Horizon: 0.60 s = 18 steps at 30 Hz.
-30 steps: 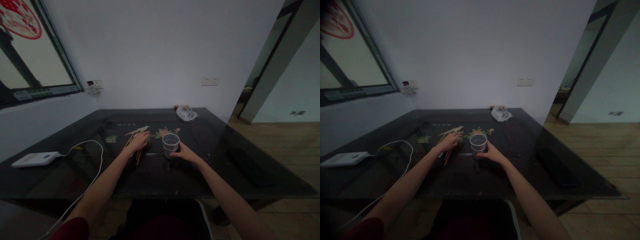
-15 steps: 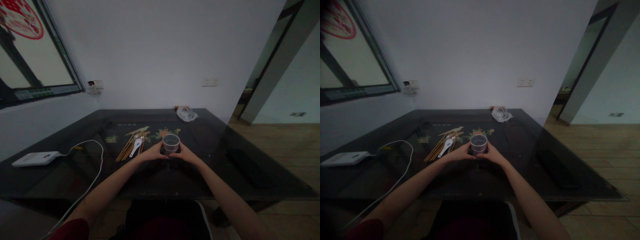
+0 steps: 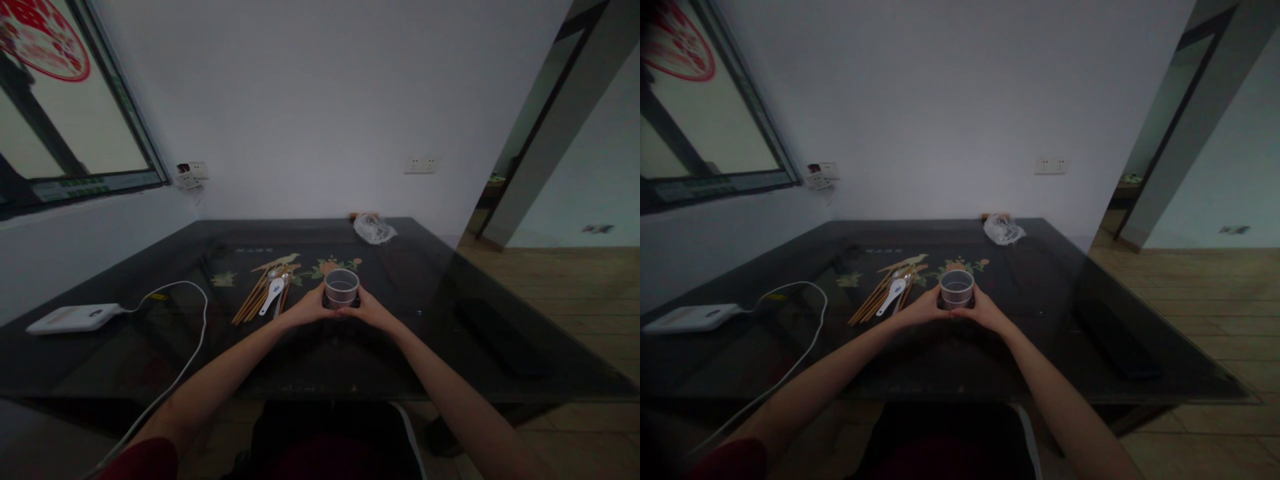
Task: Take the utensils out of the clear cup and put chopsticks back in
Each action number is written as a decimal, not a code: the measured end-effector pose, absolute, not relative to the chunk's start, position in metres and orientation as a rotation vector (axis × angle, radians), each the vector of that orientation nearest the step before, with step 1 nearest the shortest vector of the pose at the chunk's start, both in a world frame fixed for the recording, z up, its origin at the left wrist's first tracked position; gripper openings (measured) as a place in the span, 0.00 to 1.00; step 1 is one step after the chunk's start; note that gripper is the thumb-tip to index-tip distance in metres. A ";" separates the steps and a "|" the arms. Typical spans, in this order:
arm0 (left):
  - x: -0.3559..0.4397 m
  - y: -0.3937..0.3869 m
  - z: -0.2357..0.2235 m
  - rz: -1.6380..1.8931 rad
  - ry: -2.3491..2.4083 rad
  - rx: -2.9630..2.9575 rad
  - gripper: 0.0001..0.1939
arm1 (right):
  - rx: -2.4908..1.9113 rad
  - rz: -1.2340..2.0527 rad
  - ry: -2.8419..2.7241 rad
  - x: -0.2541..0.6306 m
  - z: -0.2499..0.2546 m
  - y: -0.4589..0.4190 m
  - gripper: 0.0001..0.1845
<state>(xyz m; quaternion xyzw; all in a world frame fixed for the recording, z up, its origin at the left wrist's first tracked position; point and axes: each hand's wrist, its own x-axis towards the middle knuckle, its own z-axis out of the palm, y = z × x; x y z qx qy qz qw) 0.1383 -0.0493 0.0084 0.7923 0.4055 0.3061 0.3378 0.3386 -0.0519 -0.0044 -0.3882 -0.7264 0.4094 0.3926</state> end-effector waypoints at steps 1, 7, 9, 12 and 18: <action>0.138 -0.050 0.010 0.796 1.056 2.071 0.45 | -0.982 1.035 -1.843 0.338 -0.004 -0.052 0.45; 0.133 -0.051 0.025 0.808 1.074 2.150 0.45 | -0.885 1.090 -1.831 0.339 -0.006 -0.049 0.42; 0.125 -0.050 0.031 0.810 1.162 2.162 0.45 | -0.878 1.121 -1.825 0.339 -0.008 -0.048 0.44; 0.098 -0.046 0.041 0.868 1.328 2.126 0.42 | -0.948 1.093 -1.830 0.340 -0.009 -0.047 0.41; 0.001 -0.032 0.057 1.220 1.516 1.736 0.37 | -0.972 1.056 -1.914 0.340 -0.003 -0.051 0.20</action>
